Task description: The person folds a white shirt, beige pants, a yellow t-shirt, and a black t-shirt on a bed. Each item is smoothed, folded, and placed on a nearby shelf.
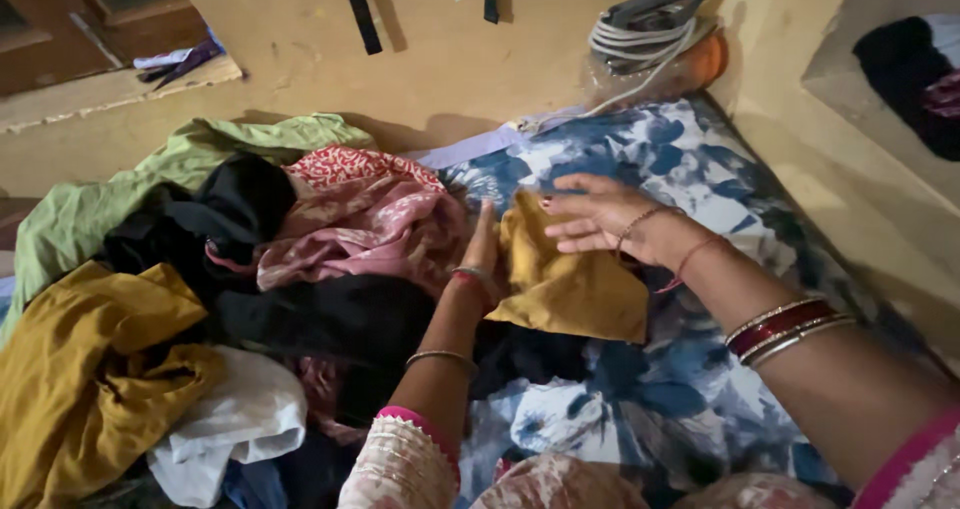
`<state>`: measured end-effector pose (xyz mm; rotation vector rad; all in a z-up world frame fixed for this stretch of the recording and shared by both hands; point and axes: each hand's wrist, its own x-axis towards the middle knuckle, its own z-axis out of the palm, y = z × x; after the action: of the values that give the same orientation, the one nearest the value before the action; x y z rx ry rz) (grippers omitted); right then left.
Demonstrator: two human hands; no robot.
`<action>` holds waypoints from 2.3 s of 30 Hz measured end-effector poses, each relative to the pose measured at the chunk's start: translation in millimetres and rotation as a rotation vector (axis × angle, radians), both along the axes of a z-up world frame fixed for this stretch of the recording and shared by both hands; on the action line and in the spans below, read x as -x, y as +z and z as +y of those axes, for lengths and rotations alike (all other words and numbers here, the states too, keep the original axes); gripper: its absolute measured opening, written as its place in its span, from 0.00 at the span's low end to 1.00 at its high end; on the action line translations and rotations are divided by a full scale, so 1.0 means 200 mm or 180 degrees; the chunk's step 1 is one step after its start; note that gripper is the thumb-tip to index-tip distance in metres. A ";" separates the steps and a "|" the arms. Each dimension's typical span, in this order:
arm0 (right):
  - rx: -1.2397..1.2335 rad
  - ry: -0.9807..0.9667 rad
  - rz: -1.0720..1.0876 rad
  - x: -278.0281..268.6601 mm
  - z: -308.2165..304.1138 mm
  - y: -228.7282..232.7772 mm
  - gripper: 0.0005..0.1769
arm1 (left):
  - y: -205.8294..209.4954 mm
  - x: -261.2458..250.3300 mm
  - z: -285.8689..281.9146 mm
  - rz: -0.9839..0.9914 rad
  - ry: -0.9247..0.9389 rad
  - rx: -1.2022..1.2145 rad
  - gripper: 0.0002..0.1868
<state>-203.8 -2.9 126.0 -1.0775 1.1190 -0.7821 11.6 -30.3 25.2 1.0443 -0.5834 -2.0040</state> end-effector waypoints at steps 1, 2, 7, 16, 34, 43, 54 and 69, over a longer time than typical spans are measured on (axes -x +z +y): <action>0.0144 -0.0005 0.0000 -0.01 -0.01 -0.01 0.35 | -0.02 -0.05 0.02 0.0138 0.0113 0.0016 0.40; 0.0287 -0.0009 0.0001 0.00 -0.01 -0.03 0.35 | -0.07 -0.08 0.03 0.0278 0.0227 0.0031 0.39; 0.0683 -0.0269 0.0939 0.19 -0.09 -0.30 0.30 | -0.37 -0.10 -0.06 -0.0641 0.0385 0.0897 0.19; 0.2006 0.0582 0.2610 0.19 0.04 -0.61 0.27 | -0.46 -0.16 -0.15 -0.3569 0.0987 0.2131 0.17; 0.2613 -0.0354 0.2868 0.20 0.00 -0.80 0.49 | -0.60 -0.22 -0.23 -0.4133 0.0811 0.1784 0.33; -0.1326 -0.1212 -0.0468 0.16 0.04 -0.59 0.21 | -0.53 -0.21 -0.16 -0.3885 -0.0113 0.1301 0.30; -0.0596 -0.0890 -0.0219 0.34 0.15 0.15 0.18 | -0.19 0.01 0.08 0.0763 0.0056 0.0254 0.23; -0.0220 -0.1074 0.0224 0.80 0.16 0.36 0.19 | 0.12 0.40 -0.02 0.0564 -0.0374 0.0700 0.23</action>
<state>-362.9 28.6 197.8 -0.8740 1.3996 -0.9670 -69.2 -34.3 49.0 0.7072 -0.7641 -2.0534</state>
